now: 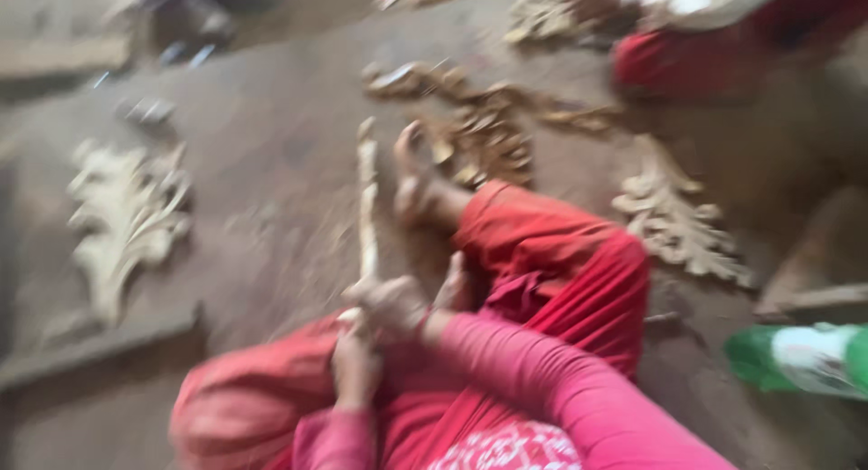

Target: The person sits on the floor and uses a small chisel to carve and smooth a decorative wooden piece. They hold the piece with one hand and carefully chip away wood with the other, occasionally rotating the piece to work on different edges.

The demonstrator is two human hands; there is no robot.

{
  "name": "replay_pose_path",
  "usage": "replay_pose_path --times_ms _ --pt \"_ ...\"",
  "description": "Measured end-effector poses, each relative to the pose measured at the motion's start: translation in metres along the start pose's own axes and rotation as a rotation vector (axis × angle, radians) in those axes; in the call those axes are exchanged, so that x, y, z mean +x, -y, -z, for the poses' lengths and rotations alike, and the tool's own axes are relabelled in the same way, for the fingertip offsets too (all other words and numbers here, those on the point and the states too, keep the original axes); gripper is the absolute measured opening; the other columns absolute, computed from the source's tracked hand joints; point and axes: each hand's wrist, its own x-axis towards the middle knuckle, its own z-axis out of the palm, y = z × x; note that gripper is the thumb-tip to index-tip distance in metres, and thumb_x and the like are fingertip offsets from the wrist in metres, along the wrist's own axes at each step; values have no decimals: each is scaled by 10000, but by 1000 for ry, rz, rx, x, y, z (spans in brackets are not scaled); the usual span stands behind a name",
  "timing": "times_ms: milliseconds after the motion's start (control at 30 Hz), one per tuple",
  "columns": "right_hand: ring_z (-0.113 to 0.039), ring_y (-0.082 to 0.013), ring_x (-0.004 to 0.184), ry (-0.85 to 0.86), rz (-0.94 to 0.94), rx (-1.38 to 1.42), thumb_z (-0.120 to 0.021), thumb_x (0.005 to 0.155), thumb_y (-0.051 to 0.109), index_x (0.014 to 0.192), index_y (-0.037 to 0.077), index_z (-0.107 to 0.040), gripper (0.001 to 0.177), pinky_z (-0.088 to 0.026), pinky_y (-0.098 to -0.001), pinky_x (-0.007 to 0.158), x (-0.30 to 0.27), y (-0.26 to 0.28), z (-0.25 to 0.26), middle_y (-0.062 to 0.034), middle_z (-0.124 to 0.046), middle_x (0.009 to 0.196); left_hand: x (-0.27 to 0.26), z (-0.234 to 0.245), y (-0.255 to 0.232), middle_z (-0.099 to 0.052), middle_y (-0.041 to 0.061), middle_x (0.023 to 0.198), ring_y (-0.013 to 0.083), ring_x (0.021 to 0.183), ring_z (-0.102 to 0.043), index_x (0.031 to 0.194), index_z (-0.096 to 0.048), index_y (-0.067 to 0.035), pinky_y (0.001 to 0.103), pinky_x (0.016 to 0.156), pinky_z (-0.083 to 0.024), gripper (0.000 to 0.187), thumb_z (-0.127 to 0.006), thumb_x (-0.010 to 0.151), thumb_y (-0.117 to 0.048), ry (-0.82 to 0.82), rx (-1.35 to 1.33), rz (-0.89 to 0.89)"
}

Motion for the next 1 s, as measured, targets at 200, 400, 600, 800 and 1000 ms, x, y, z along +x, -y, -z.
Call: replay_pose_path --times_ms 200,400,600,800,1000 --pt "-713 -318 682 -69 -203 76 -583 998 480 1035 153 -631 333 -533 -458 539 17 19 2 -82 -695 869 8 -22 27 -677 243 857 483 850 -665 918 -651 -65 571 766 -521 232 -644 904 -296 -39 121 78" --pt "-689 -288 602 -230 139 7 -599 990 499 995 117 -623 382 -506 -431 509 -2 -1 10 -91 -683 830 12 -20 18 -728 210 867 429 880 -699 894 -685 -87 553 789 -533 178 -625 912 -254 -30 88 169" --pt "-687 -331 620 -158 -118 10 -627 1006 423 969 147 -620 278 -495 -483 488 20 -10 -4 -98 -677 758 16 -21 1 -720 231 899 457 883 -683 1087 -686 -99 563 760 -525 262 -628 851 -194 -109 -9 99" --pt "-691 -336 652 -198 23 -4 -626 991 433 1009 144 -626 290 -503 -496 514 15 3 19 -100 -685 850 21 -13 0 -692 243 790 451 796 -686 845 -683 -57 518 683 -525 158 -560 903 -136 -104 -104 27" --pt "-697 -341 706 -198 -84 -20 -612 992 425 1080 151 -643 290 -517 -502 566 19 -6 14 -94 -701 1000 11 -23 12 -701 241 893 441 855 -681 1259 -672 -50 518 721 -526 406 -571 866 -32 -181 -112 -153"
